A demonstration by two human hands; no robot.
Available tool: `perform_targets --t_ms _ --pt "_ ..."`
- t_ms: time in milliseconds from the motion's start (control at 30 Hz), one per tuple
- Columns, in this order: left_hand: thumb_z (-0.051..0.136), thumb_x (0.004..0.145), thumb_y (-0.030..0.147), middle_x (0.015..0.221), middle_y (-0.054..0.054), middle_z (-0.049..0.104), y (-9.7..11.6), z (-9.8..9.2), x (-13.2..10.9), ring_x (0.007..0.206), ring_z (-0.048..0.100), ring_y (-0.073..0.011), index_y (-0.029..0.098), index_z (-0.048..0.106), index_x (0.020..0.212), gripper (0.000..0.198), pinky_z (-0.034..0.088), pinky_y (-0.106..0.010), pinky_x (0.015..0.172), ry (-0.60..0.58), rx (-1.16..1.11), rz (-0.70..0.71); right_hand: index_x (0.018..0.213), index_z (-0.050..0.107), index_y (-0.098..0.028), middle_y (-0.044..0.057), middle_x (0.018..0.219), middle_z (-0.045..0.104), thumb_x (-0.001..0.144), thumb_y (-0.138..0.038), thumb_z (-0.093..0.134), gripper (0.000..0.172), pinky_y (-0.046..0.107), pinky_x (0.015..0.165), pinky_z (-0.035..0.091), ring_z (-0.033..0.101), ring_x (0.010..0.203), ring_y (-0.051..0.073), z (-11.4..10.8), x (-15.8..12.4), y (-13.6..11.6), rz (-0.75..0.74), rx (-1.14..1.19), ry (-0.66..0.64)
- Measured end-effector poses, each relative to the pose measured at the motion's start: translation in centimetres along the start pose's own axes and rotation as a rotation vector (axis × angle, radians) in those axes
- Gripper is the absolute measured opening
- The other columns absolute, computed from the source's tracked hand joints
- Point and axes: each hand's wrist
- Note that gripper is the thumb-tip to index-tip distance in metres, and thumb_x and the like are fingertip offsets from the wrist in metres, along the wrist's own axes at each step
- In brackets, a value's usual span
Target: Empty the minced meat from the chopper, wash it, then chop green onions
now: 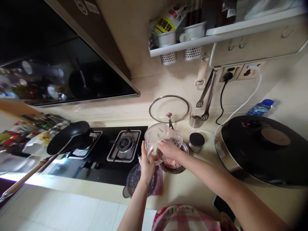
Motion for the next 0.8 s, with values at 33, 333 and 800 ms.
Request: perform_targets --t_ms 33,333,800 --pt "0.046 0.093 0.031 0.122 -0.017 0.062 -0.1 0.0 0.1 0.070 0.071 -0.0145 0.026 0.008 0.154 0.073 0.058 -0.034 0.070 -0.006 -0.003 -0.020 0.093 0.069 -0.011 0.013 0.094 0.072 0.084 -0.008 0.052 0.019 0.031 0.085 0.049 0.065 0.092 0.022 -0.1 0.0 0.2 0.047 -0.034 -0.022" --pt "0.052 0.088 0.026 0.142 -0.017 0.050 -0.5 1.1 0.6 0.103 0.068 -0.0204 0.027 0.014 0.154 0.077 0.059 -0.028 0.073 0.046 -0.085 0.045 0.137 0.047 0.000 0.025 0.136 0.052 0.094 -0.019 0.042 0.047 0.047 0.113 0.030 0.045 0.131 0.031 2.3 -0.2 -0.1 0.319 -0.194 0.261" --pt "0.054 0.084 0.022 0.124 -0.011 0.063 -1.4 1.3 0.8 0.080 0.072 -0.0153 0.027 0.013 0.154 0.081 0.059 -0.035 0.076 0.038 -0.214 -0.042 0.131 0.055 -0.008 0.017 0.133 0.058 0.094 -0.026 0.049 0.042 0.044 0.114 0.033 0.048 0.129 0.026 4.1 -1.4 0.0 0.091 -0.072 0.272"
Point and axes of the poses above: each hand's wrist, its own x-axis towards the middle knuckle, its own z-axis out of the palm, y = z × x
